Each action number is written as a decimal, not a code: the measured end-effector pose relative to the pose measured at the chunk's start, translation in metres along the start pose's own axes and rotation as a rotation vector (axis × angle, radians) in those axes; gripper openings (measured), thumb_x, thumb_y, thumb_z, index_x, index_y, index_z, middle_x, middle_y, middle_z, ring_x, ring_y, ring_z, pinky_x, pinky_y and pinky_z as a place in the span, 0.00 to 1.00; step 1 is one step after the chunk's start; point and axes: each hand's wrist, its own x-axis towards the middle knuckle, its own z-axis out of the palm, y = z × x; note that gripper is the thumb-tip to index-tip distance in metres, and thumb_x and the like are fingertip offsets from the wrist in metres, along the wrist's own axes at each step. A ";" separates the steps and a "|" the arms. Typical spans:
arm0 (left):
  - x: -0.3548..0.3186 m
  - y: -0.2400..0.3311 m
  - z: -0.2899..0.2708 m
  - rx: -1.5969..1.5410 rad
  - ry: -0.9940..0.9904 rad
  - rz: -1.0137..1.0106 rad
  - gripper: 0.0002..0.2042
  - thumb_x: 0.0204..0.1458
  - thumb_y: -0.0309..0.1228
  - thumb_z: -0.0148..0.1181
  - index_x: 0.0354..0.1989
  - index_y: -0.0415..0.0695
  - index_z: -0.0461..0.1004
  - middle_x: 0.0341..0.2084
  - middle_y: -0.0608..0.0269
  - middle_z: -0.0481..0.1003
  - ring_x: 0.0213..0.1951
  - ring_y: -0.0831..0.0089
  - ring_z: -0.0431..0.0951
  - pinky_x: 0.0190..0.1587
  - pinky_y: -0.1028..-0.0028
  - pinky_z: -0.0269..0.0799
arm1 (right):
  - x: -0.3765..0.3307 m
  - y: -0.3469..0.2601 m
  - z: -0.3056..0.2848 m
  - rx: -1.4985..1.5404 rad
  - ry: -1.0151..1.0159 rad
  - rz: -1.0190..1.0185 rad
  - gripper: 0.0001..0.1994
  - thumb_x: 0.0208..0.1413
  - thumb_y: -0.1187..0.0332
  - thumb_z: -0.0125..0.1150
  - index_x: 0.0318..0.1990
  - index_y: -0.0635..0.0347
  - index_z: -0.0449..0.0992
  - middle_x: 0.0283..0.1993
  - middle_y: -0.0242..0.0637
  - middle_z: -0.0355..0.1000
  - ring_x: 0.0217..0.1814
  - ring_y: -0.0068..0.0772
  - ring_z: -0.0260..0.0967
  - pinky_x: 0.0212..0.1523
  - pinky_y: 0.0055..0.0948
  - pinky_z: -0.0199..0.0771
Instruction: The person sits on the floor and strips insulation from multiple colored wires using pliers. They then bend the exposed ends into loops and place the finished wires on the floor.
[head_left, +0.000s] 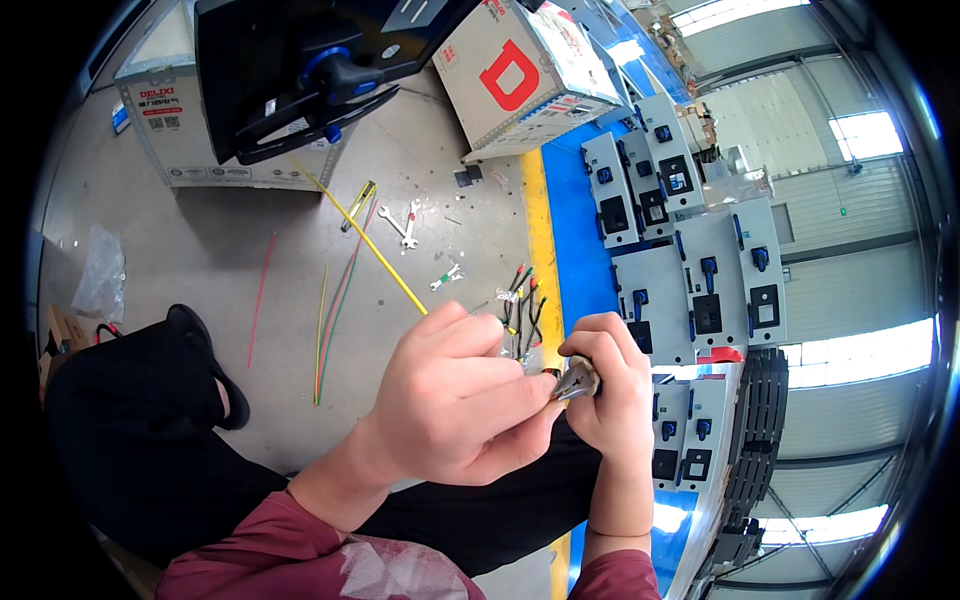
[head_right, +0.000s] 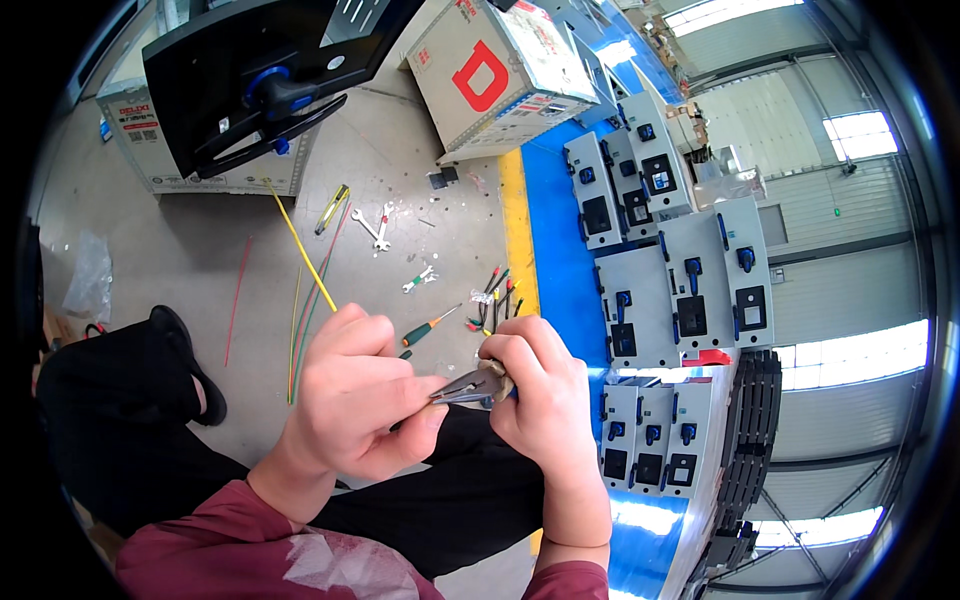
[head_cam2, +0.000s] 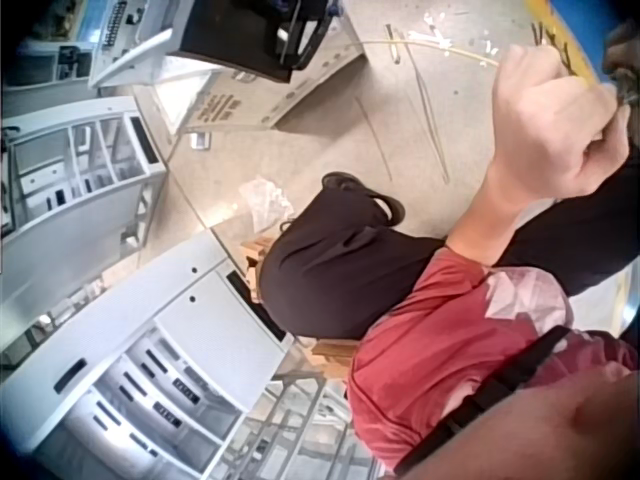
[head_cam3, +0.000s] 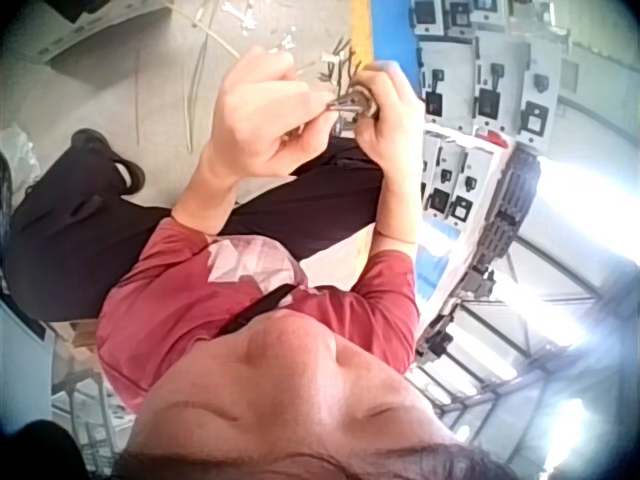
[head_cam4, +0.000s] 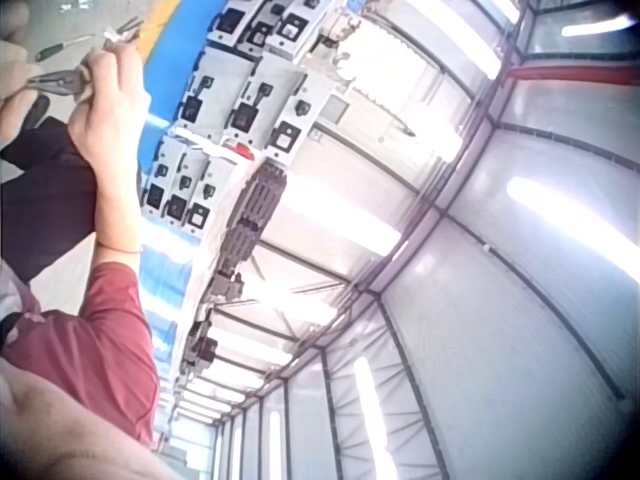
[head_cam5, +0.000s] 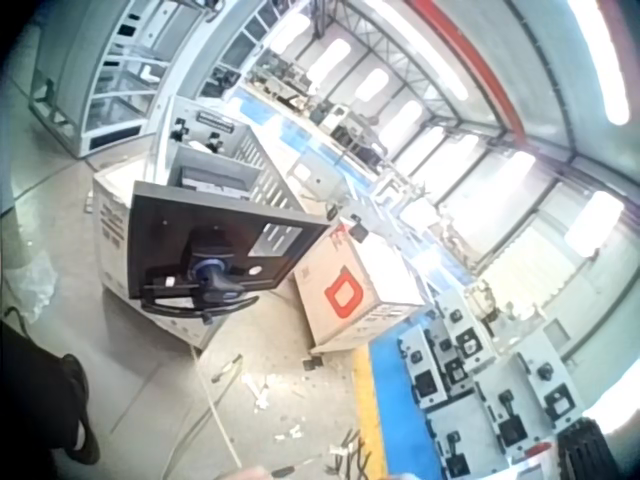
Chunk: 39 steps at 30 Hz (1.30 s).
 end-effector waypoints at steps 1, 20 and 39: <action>0.000 0.000 0.000 0.006 0.003 0.003 0.06 0.40 0.29 0.67 0.28 0.44 0.83 0.13 0.73 0.64 0.18 0.71 0.58 0.27 0.67 0.50 | 0.000 0.000 0.000 0.008 -0.007 -0.001 0.18 0.36 0.87 0.61 0.38 0.59 0.76 0.39 0.38 0.73 0.39 0.46 0.76 0.33 0.37 0.77; -0.001 -0.001 -0.001 -0.307 -0.052 -0.062 0.08 0.47 0.25 0.68 0.36 0.38 0.84 0.19 0.63 0.71 0.21 0.66 0.66 0.28 0.67 0.59 | -0.008 0.023 0.001 0.333 -0.198 0.087 0.15 0.35 0.83 0.54 0.37 0.64 0.70 0.32 0.47 0.67 0.34 0.59 0.67 0.35 0.37 0.71; -0.002 0.012 0.020 0.100 0.219 -0.383 0.09 0.56 0.22 0.67 0.45 0.40 0.85 0.23 0.66 0.79 0.26 0.71 0.71 0.36 0.70 0.62 | 0.008 0.003 0.037 -0.232 0.332 0.135 0.15 0.42 0.87 0.55 0.39 0.63 0.73 0.33 0.43 0.69 0.37 0.53 0.72 0.36 0.40 0.74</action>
